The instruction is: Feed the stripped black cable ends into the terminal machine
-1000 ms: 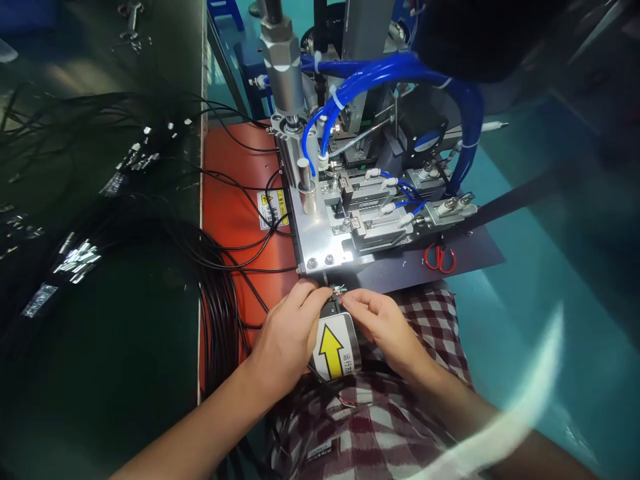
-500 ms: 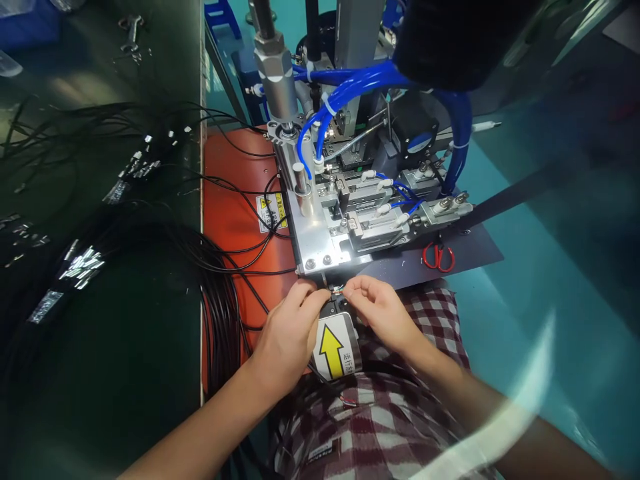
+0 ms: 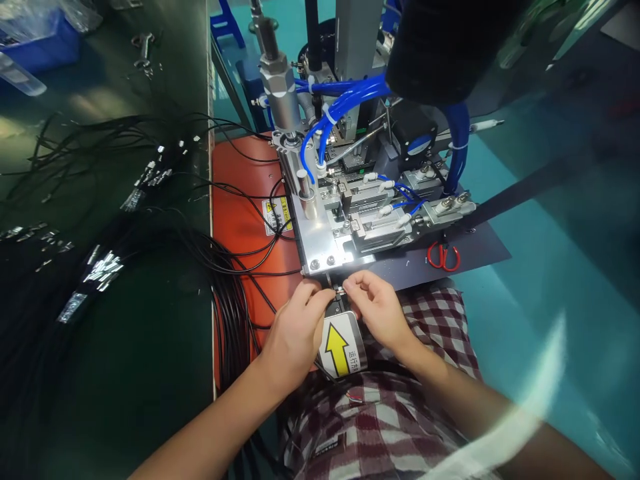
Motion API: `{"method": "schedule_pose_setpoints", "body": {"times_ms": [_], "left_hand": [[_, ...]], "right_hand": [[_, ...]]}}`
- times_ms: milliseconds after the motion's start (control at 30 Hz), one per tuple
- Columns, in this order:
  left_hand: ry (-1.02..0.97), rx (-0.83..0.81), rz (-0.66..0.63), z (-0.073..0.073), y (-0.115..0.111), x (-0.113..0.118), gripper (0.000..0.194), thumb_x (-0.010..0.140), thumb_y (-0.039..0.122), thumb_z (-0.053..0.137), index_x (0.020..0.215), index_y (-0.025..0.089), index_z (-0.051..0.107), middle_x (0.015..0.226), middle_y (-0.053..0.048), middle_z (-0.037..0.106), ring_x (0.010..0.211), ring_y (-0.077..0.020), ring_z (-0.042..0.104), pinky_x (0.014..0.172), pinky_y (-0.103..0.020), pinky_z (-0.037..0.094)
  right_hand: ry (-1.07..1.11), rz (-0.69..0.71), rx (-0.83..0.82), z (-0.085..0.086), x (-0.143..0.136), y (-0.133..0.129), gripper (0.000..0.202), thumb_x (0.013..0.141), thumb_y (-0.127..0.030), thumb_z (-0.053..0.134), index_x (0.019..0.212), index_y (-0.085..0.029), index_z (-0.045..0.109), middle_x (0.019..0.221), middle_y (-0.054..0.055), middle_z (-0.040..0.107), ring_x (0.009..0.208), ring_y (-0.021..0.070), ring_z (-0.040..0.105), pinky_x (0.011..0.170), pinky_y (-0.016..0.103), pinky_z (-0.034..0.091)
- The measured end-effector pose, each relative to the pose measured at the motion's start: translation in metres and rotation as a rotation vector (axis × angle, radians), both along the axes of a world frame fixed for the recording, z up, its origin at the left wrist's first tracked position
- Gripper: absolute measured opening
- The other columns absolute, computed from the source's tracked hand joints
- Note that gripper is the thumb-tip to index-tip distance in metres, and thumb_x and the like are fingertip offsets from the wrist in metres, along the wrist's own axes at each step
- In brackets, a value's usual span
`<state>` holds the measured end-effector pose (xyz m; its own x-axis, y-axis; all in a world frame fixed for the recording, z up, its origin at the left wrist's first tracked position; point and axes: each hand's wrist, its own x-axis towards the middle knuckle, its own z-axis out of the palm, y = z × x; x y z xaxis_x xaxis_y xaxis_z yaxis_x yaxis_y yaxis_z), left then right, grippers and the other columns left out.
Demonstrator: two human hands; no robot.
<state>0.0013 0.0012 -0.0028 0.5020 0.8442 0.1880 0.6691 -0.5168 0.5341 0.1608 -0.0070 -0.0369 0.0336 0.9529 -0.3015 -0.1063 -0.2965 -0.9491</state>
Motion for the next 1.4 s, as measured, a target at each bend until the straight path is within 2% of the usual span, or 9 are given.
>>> {"method": "schedule_pose_setpoints", "body": {"times_ms": [100, 267, 367, 533, 700, 833, 1033, 1233, 1400], "left_hand": [[-0.013, -0.006, -0.006, 0.001, 0.0, 0.0, 0.023, 0.092, 0.013, 0.041, 0.102, 0.016, 0.061, 0.09, -0.006, 0.055, 0.081, -0.0157, 0.059, 0.072, -0.027, 0.054], [-0.012, -0.005, -0.021, 0.001, 0.0, 0.001, 0.025, 0.092, 0.012, 0.038, 0.104, 0.016, 0.06, 0.09, -0.006, 0.055, 0.082, -0.0154, 0.059, 0.073, -0.027, 0.053], [0.029, 0.01, -0.036, 0.003, 0.001, 0.001, 0.026, 0.093, 0.014, 0.037, 0.103, 0.015, 0.061, 0.089, -0.007, 0.055, 0.079, -0.0157, 0.058, 0.07, -0.027, 0.053], [0.244, 0.152, -0.019, 0.013, 0.0, 0.003, 0.025, 0.09, 0.014, 0.041, 0.101, 0.016, 0.064, 0.088, -0.009, 0.057, 0.08, -0.0208, 0.055, 0.066, -0.033, 0.049], [0.466, 0.192, -0.018, 0.016, -0.01, 0.006, 0.025, 0.087, 0.01, 0.047, 0.106, 0.013, 0.063, 0.083, -0.008, 0.056, 0.072, -0.0215, 0.051, 0.062, -0.034, 0.048], [0.37, 0.117, -0.03, 0.009, -0.013, 0.005, 0.03, 0.086, 0.006, 0.044, 0.111, 0.011, 0.059, 0.094, -0.009, 0.057, 0.08, -0.0211, 0.053, 0.069, -0.033, 0.051], [0.174, 0.051, -0.004, 0.003, -0.008, 0.001, 0.03, 0.084, 0.004, 0.042, 0.107, 0.011, 0.06, 0.091, -0.008, 0.056, 0.081, -0.0202, 0.054, 0.07, -0.032, 0.052], [0.103, 0.057, 0.003, 0.0, -0.009, 0.0, 0.034, 0.084, 0.003, 0.039, 0.109, 0.014, 0.06, 0.092, -0.008, 0.056, 0.083, -0.0192, 0.055, 0.071, -0.03, 0.052], [0.056, 0.031, 0.005, 0.0, -0.007, 0.0, 0.034, 0.086, 0.004, 0.038, 0.109, 0.015, 0.06, 0.092, -0.008, 0.055, 0.083, -0.0188, 0.055, 0.071, -0.03, 0.052]], "right_hand": [[0.088, 0.056, -0.056, 0.001, 0.0, 0.002, 0.035, 0.083, -0.051, 0.058, 0.07, -0.02, 0.049, 0.053, -0.006, 0.047, 0.044, 0.0102, 0.044, 0.045, 0.023, 0.033], [-0.092, 0.027, 0.058, 0.001, -0.001, 0.001, 0.029, 0.089, -0.045, 0.054, 0.073, -0.021, 0.05, 0.051, -0.006, 0.047, 0.047, 0.0118, 0.045, 0.048, 0.024, 0.034], [0.029, 0.016, -0.019, 0.001, -0.003, 0.002, 0.034, 0.084, -0.05, 0.057, 0.07, -0.021, 0.048, 0.051, -0.007, 0.045, 0.046, 0.0113, 0.042, 0.048, 0.024, 0.033], [0.208, 0.07, -0.135, 0.003, -0.002, 0.004, 0.041, 0.077, -0.057, 0.061, 0.066, -0.02, 0.047, 0.05, -0.007, 0.045, 0.044, 0.0102, 0.039, 0.047, 0.024, 0.031], [0.142, 0.073, -0.051, 0.003, 0.001, -0.001, 0.039, 0.083, -0.054, 0.057, 0.066, -0.019, 0.049, 0.054, -0.005, 0.048, 0.049, 0.0115, 0.042, 0.051, 0.025, 0.032], [0.141, 0.047, -0.053, 0.002, 0.002, 0.0, 0.037, 0.076, -0.052, 0.065, 0.068, -0.019, 0.051, 0.05, -0.007, 0.045, 0.048, 0.0112, 0.038, 0.05, 0.025, 0.029], [0.287, 0.117, -0.124, 0.002, 0.003, 0.003, 0.039, 0.077, -0.052, 0.064, 0.063, -0.019, 0.048, 0.052, -0.006, 0.045, 0.049, 0.0104, 0.037, 0.051, 0.025, 0.028], [0.159, 0.007, -0.028, 0.0, -0.003, 0.005, 0.041, 0.073, -0.056, 0.066, 0.064, -0.02, 0.049, 0.051, -0.006, 0.046, 0.048, 0.0115, 0.041, 0.05, 0.026, 0.03], [0.251, -0.01, -0.079, -0.001, -0.005, 0.005, 0.041, 0.072, -0.056, 0.067, 0.064, -0.019, 0.05, 0.049, -0.006, 0.046, 0.047, 0.0107, 0.038, 0.051, 0.025, 0.03]]}}
